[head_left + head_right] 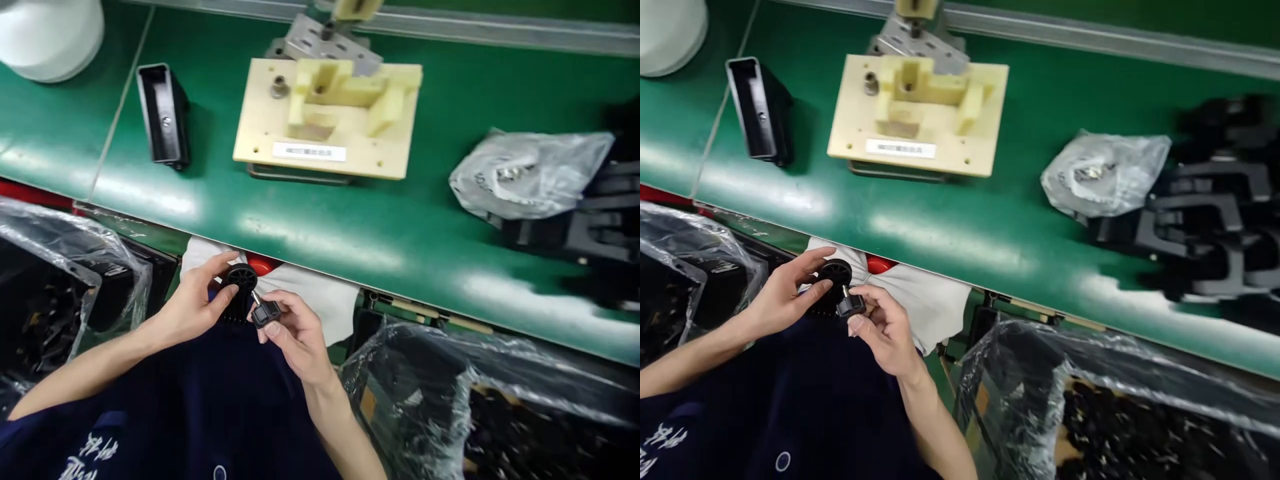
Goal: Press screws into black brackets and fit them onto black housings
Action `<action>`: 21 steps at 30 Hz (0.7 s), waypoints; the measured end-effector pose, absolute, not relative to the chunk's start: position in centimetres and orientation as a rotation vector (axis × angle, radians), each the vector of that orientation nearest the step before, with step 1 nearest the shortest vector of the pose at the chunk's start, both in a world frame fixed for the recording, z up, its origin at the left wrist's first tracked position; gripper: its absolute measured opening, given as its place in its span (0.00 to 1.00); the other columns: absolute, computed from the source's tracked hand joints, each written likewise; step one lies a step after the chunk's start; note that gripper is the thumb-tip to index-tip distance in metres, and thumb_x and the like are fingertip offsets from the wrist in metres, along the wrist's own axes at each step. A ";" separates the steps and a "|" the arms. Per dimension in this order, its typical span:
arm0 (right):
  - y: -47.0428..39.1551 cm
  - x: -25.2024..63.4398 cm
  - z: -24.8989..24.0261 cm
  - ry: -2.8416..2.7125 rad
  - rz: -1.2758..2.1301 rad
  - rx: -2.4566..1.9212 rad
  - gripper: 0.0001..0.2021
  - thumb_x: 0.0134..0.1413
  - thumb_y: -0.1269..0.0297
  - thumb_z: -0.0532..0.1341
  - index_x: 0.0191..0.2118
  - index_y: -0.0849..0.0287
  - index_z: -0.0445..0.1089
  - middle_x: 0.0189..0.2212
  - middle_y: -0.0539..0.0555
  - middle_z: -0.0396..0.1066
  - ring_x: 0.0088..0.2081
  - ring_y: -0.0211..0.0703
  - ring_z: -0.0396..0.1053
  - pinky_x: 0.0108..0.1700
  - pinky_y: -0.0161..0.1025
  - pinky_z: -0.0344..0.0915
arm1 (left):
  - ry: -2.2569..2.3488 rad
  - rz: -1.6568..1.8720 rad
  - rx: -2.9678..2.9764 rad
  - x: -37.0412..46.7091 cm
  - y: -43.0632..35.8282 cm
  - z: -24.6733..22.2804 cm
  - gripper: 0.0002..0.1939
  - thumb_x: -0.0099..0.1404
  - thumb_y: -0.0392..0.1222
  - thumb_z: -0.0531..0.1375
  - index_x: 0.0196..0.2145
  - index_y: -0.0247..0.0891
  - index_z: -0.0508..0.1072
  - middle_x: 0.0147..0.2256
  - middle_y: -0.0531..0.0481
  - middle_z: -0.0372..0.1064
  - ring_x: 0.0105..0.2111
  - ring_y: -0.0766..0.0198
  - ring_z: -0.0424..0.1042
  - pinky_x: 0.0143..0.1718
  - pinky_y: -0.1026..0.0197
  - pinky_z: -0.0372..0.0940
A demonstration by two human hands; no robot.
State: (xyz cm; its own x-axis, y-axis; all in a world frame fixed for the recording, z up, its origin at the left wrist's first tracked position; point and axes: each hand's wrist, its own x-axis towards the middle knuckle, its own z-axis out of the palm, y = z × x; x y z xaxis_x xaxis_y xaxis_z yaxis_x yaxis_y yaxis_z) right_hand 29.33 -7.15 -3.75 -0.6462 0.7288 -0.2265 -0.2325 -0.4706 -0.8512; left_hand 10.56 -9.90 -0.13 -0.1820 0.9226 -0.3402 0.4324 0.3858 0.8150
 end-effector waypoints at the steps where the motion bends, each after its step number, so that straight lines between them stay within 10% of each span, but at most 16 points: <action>1: -7.3 29.7 -4.0 -1.081 2.133 -0.788 0.17 0.55 0.53 0.62 0.48 0.55 0.65 0.28 0.49 0.67 0.24 0.34 0.64 0.27 0.35 0.65 | 1.782 0.660 1.286 11.0 -9.6 0.1 0.23 0.61 0.42 0.58 0.55 0.40 0.66 0.42 0.43 0.74 0.42 0.54 0.75 0.38 0.56 0.72; 12: -7.3 30.0 -4.1 -1.274 1.776 -1.018 0.13 0.54 0.58 0.63 0.45 0.53 0.69 0.27 0.49 0.65 0.28 0.36 0.62 0.33 0.36 0.64 | 1.720 0.477 2.002 13.1 -9.0 1.0 0.31 0.65 0.31 0.52 0.64 0.34 0.50 0.36 0.42 0.73 0.33 0.58 0.74 0.34 0.57 0.72; 21: -7.0 28.3 -3.5 -0.897 1.964 -0.984 0.22 0.56 0.45 0.59 0.51 0.51 0.66 0.44 0.53 0.72 0.46 0.46 0.71 0.51 0.46 0.67 | 1.806 0.801 2.050 14.8 -10.1 1.5 0.35 0.65 0.29 0.52 0.66 0.32 0.44 0.48 0.34 0.66 0.47 0.54 0.70 0.46 0.53 0.69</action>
